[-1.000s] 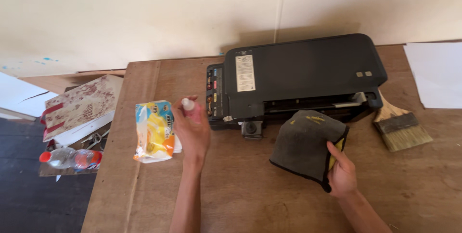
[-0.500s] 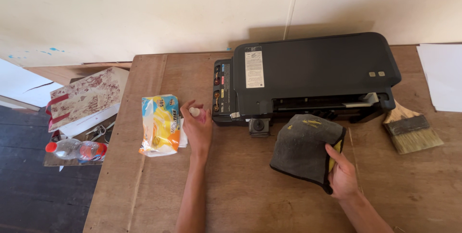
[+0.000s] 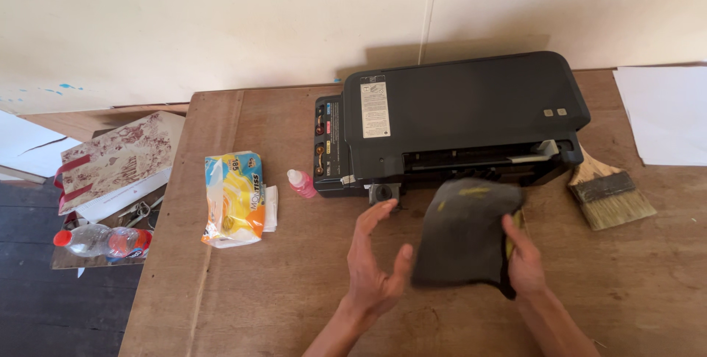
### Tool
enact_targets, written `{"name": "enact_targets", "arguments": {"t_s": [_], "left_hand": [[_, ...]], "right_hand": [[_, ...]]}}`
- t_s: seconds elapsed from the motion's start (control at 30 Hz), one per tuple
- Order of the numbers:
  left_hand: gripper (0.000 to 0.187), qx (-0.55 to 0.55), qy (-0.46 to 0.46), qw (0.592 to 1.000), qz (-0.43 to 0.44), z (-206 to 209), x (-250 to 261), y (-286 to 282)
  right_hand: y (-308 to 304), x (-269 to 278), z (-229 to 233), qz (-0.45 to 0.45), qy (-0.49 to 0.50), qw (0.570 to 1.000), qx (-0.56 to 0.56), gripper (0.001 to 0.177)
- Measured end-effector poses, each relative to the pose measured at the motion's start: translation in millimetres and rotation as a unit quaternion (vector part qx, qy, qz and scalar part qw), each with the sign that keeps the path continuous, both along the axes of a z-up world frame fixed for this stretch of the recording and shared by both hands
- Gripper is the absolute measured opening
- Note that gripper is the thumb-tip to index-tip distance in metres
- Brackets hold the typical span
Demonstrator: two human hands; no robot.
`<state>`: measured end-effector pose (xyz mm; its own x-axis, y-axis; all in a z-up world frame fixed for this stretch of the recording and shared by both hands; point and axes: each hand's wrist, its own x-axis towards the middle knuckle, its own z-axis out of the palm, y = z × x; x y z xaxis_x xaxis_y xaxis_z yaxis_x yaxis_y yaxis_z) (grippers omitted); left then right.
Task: The person wipes the exterior of a black printer with a cloth and spray cleaner. They spray the cloth, wipe the top and sides, then flip the printer over to clean the bottom surface.
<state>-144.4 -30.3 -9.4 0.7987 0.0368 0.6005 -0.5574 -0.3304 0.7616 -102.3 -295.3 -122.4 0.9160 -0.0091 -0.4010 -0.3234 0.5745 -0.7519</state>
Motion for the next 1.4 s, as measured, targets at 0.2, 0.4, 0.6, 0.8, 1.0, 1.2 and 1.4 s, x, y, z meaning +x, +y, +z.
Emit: {"name": "enact_targets", "arguments": {"t_s": [0.2,0.4,0.6,0.8,1.0,1.2,1.4], "left_hand": [[0.046,0.008,-0.042,0.996,0.074,21,44,15],[0.035,0.021,0.05,0.997,0.054,36,112,12],[0.03,0.066,0.046,0.997,0.023,39,138,7],[0.026,0.101,0.088,0.991,-0.003,37,142,8],[0.029,0.107,0.103,0.989,-0.023,35,142,14],[0.031,0.115,0.109,0.987,-0.032,35,143,17],[0.033,0.119,0.1,0.988,-0.018,34,142,15]], "right_hand": [[-7,-19,-6,-0.171,-0.265,0.944,-0.096,0.051],[39,20,6,-0.036,-0.533,0.663,-0.524,0.052],[86,67,-3,0.044,-0.499,0.602,-0.623,0.051],[93,76,-8,-0.053,-0.573,0.574,-0.583,0.047],[102,76,-6,0.021,-0.512,0.577,-0.637,0.042],[74,75,2,0.136,-0.443,0.568,-0.68,0.035],[87,75,-3,0.083,-0.478,0.627,-0.61,0.026]]}}
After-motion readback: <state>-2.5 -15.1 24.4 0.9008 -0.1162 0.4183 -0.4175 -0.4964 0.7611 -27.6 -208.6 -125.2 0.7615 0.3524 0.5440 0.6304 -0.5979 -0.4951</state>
